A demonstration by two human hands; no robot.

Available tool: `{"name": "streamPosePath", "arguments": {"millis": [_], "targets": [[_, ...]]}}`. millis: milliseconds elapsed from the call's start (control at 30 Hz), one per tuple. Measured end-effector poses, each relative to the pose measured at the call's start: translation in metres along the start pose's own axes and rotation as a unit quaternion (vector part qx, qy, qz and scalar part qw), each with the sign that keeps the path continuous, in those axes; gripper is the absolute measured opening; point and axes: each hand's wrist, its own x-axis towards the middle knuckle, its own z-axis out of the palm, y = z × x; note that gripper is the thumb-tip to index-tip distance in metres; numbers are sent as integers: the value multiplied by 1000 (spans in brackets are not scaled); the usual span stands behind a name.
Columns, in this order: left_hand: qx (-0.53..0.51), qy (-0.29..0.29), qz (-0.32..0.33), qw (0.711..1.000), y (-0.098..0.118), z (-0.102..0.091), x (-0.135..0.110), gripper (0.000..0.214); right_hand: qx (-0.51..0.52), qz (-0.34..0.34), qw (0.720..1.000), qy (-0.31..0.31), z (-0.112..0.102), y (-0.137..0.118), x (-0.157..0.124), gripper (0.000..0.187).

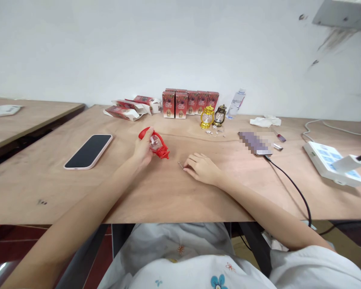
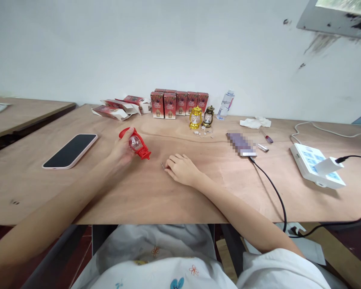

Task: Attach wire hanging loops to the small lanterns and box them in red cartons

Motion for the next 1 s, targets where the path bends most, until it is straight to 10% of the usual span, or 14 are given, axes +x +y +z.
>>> {"name": "streamPosePath", "arguments": {"millis": [400, 633, 833, 1000], "targets": [[-21, -57, -50, 997, -3, 0, -3, 13, -138, -64, 982, 109, 8, -2, 3, 24], [8, -35, -53, 998, -12, -1, -7, 19, 70, 45, 978, 190, 7, -5, 0, 10], [11, -35, -83, 996, -18, 3, -18, 28, 462, 143, 855, 189, 7, -8, 4, 17], [-12, -72, -97, 993, -22, 6, -23, 24, 580, 149, 775, 200, 13, -5, 9, 32]]}}
